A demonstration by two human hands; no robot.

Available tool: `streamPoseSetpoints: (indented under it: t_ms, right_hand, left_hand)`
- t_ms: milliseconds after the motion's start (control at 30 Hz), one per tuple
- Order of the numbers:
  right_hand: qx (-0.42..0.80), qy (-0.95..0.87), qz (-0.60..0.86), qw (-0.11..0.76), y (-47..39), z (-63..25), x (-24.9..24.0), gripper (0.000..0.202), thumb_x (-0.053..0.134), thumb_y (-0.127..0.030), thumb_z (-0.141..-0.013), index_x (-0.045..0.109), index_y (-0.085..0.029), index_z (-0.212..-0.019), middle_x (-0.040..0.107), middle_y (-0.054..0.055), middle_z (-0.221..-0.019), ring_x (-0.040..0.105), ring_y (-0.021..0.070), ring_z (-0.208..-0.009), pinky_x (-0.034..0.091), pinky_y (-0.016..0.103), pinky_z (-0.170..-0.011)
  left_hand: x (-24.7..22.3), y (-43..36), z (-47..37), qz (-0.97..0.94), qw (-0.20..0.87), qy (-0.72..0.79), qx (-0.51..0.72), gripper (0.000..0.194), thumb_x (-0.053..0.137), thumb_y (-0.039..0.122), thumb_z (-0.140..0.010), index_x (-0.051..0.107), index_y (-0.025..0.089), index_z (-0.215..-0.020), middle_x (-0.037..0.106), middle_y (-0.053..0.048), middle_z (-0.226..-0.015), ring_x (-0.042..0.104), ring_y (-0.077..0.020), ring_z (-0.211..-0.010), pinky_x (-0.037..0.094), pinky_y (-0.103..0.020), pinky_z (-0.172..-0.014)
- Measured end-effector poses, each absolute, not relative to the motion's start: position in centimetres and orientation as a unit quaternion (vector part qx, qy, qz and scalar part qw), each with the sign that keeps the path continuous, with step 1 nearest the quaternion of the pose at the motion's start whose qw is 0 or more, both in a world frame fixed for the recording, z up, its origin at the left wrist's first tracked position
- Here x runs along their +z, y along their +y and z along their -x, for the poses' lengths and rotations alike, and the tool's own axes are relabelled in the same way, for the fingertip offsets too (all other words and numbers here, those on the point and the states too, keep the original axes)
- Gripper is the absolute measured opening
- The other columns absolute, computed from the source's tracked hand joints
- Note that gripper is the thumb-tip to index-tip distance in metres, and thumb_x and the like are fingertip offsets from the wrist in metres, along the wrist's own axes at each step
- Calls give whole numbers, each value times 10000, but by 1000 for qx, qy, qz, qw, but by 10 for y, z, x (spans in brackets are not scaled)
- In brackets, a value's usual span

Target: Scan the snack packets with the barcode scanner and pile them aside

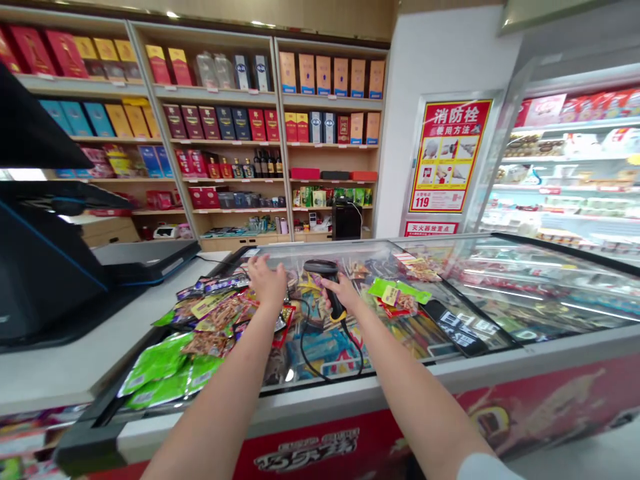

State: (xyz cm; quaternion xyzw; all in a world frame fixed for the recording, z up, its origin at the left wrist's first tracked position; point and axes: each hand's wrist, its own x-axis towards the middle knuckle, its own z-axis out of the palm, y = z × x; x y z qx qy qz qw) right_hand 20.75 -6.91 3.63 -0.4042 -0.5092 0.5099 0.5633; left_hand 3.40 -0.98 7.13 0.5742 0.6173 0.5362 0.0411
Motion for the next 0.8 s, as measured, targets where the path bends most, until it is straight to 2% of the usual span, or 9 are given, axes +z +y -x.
streamPoseSetpoints:
  t_ms: [133,233,300,367,500,633,733,800]
  right_hand:
    - [473,-477,428,605,-88,-259,37,388,715,-501,-651,491,-204,-760,546,-66,-484,505,108,-351,475,252,-388]
    - [450,-446,445,634,-106,-298,34,410,722,-520,-639,517,-198,-788,548,-66,-485,498,102,-351,472,244,-391]
    - [435,-423,453,654,-117,-323,30,430,730,-533,-622,528,-199,-801,549,-65,-480,494,102,-348,467,243,-385]
    - [420,-403,461,670,-126,-344,26,433,734,-540,-620,536,-201,-803,553,-55,-475,498,111,-348,464,249,-377]
    - [410,-377,468,686,-137,-375,16,430,737,-540,-634,558,-198,-823,563,-40,-466,504,122,-344,462,255,-370]
    - [396,-356,460,711,-140,-386,9,426,732,-534,-655,571,-199,-864,561,-47,-472,500,118,-338,436,244,-350]
    - [389,-352,451,722,-141,-387,5,413,726,-542,-660,571,-196,-824,567,-36,-478,500,120,-344,441,250,-350]
    - [392,-354,446,723,-141,-387,4,415,719,-552,-659,563,-190,-787,562,-32,-471,504,120,-346,452,251,-358]
  left_hand:
    - [60,-25,-114,-649,107,598,457,373,590,287,-813,593,188,-1172,469,-162,-1383,508,-280,-1253,441,-437,-976]
    - [53,-43,-172,-724,148,586,332,303,568,375,-830,669,198,-1053,573,-161,-1282,549,-307,-1204,443,-459,-958]
    - [49,-55,-205,-764,167,579,233,358,589,471,-798,703,184,-980,613,-192,-1229,557,-352,-1184,428,-494,-958]
    - [45,-64,-230,-783,163,576,170,468,617,553,-744,712,166,-988,604,-232,-1245,537,-392,-1202,404,-520,-970]
    - [39,-75,-259,-797,135,574,130,592,622,623,-697,699,160,-1059,564,-261,-1304,503,-410,-1240,375,-533,-994]
    - [37,-78,-271,-810,126,562,109,549,706,543,-656,690,151,-1039,588,-251,-1281,546,-385,-1197,419,-479,-959]
    - [38,-72,-271,-808,209,540,114,365,743,380,-668,689,153,-949,691,-195,-1098,657,-310,-1010,484,-371,-833]
    - [39,-62,-266,-792,261,520,184,209,704,273,-716,680,154,-886,727,-137,-939,685,-252,-873,490,-313,-753]
